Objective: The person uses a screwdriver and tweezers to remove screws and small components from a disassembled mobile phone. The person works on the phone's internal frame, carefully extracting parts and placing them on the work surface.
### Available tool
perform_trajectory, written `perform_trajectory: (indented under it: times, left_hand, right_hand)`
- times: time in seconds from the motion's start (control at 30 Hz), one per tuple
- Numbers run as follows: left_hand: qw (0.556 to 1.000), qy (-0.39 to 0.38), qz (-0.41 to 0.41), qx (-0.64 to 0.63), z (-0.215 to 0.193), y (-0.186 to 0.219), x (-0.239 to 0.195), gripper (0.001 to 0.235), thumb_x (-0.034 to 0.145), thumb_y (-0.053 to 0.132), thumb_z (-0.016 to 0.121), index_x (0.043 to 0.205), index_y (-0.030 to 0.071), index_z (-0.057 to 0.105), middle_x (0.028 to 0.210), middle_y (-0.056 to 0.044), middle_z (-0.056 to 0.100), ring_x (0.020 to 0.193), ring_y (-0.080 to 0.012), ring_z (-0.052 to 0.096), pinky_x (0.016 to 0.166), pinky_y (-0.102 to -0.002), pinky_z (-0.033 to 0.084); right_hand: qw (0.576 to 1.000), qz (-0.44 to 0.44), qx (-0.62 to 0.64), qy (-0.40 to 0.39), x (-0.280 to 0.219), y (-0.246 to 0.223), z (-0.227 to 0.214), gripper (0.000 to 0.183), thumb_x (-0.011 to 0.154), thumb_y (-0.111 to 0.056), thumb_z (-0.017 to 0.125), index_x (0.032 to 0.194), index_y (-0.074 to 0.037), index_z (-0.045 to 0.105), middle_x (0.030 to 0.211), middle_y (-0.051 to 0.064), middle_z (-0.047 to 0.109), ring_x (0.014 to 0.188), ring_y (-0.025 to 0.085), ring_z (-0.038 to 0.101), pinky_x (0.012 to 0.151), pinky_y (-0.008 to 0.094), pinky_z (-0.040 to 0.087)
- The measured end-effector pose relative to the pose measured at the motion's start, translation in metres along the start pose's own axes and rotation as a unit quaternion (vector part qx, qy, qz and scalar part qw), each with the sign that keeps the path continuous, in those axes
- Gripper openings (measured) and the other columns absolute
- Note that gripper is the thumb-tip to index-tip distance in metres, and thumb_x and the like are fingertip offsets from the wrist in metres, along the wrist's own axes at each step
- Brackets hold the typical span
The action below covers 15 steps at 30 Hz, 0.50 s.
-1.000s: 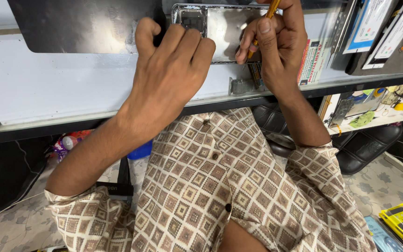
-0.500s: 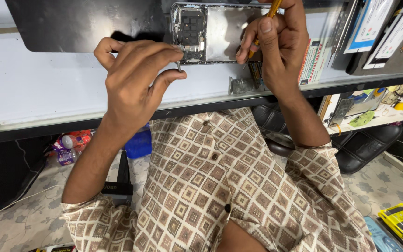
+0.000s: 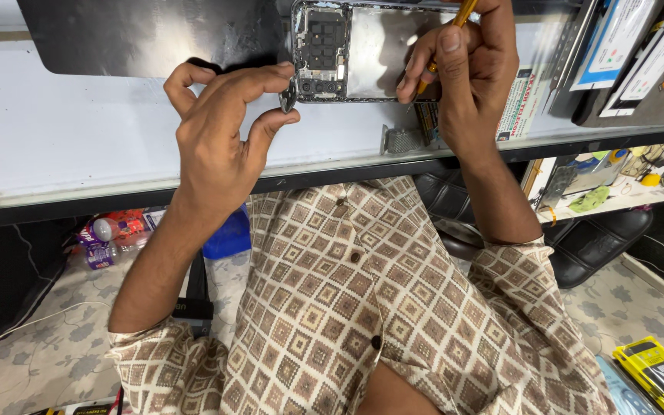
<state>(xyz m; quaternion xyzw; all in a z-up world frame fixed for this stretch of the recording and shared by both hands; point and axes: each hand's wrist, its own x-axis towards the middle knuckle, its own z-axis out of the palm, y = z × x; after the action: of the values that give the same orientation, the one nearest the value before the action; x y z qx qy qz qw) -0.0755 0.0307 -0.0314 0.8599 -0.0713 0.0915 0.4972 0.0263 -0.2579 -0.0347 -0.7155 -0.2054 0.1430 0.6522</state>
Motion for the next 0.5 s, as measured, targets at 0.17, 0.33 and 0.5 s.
perform_trajectory:
  times: [0.17,0.33,0.5]
  left_hand:
    - [1.000,0.005,-0.012,0.001,0.0017,-0.0016,-0.0018,0.023,0.108,0.007,0.078,0.127,0.008,0.065,0.129,-0.002,0.076,0.117,-0.0126,0.072,0.111,-0.040,0.029]
    - [1.000,0.012,-0.019,-0.009,0.0014,-0.0016,-0.0021,0.023,0.108,0.006,0.077,0.127,0.009,0.064,0.129,-0.001,0.076,0.116,-0.0117,0.072,0.107,-0.036,0.029]
    - [0.999,0.003,-0.045,-0.024,-0.0019,-0.0006,-0.0017,0.024,0.107,-0.002,0.073,0.127,0.007,0.064,0.128,-0.001,0.077,0.110,-0.0078,0.073,0.110,-0.037,0.031]
  right_hand:
    - [1.000,-0.025,0.000,-0.007,0.0040,0.0039,-0.0006,0.027,0.125,-0.021,0.042,0.146,-0.006,0.039,0.084,0.017,0.066,0.065,0.022,0.071,0.058,0.027,0.061]
    - [1.000,-0.024,0.003,-0.003,0.0040,0.0041,-0.0003,0.026,0.124,-0.021,0.041,0.146,-0.006,0.040,0.083,0.017,0.066,0.064,0.022,0.071,0.057,0.027,0.060]
    - [1.000,-0.025,-0.002,-0.005,0.0036,0.0027,-0.0011,0.027,0.125,-0.020,0.041,0.147,-0.006,0.038,0.084,0.017,0.066,0.065,0.022,0.071,0.058,0.026,0.060]
